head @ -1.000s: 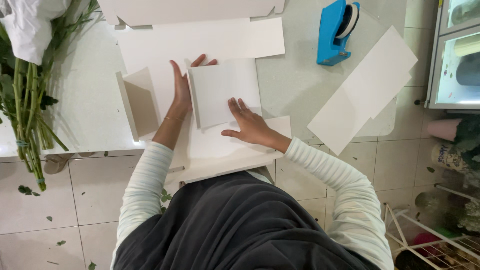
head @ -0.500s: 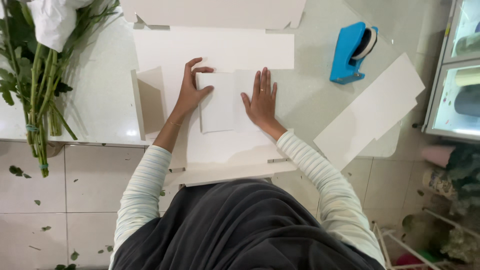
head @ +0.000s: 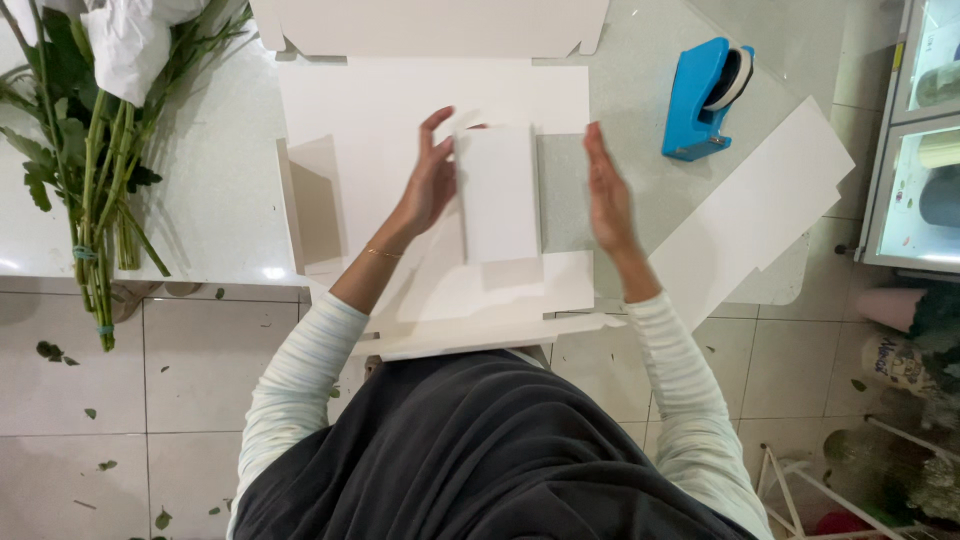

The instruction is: The person folds and assembles a white cardboard flower delivery box by hand on a white table.

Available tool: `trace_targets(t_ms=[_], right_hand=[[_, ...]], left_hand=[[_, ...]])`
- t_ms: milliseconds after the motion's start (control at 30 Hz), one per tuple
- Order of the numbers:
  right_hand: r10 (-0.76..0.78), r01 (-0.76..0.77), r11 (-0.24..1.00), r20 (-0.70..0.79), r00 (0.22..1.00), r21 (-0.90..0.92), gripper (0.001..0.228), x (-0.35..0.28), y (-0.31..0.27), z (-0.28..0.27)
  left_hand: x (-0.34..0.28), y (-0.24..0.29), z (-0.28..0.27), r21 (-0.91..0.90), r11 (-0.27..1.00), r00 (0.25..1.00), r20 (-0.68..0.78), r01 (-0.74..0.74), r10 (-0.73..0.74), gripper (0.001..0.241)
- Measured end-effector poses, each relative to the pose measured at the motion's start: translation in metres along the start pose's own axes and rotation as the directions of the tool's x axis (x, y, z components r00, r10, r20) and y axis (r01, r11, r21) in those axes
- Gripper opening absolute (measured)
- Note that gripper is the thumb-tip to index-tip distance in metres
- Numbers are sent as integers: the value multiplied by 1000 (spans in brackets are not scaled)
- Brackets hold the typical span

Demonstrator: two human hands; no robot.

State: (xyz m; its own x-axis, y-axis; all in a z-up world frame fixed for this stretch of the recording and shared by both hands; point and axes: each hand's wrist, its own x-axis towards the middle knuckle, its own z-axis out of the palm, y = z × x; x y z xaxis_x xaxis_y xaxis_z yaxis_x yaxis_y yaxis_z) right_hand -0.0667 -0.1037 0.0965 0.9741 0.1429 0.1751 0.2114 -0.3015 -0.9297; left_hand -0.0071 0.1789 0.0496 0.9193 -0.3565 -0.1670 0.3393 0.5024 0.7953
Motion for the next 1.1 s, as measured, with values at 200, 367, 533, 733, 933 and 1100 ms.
trace_targets(t_ms=[200,367,533,733,933,1100], right_hand=[[-379,154,905,-585,717,-397,34,-17,-179,-15],[-226,233,971,116,967,-54,38,1,-165,72],[50,76,950,385,921,-304,47,9,-21,148],[121,260,765,528,841,-589,75,11,3,189],[146,334,728,611,778,-599,83,12,11,223],[144,357,689,602,785,-631,86,13,18,223]], left_hand=[[26,-158,88,-355,930,944,265,-94,197,131],[-100,-12,133,815,434,572,579,-384,-581,78],[-134,67,43,860,458,827,416,-223,-378,46],[-176,112,-89,991,104,851,-125,83,510,126],[-195,67,-141,854,399,827,-469,334,311,53],[-206,61,-176,629,752,813,-533,197,233,58]])
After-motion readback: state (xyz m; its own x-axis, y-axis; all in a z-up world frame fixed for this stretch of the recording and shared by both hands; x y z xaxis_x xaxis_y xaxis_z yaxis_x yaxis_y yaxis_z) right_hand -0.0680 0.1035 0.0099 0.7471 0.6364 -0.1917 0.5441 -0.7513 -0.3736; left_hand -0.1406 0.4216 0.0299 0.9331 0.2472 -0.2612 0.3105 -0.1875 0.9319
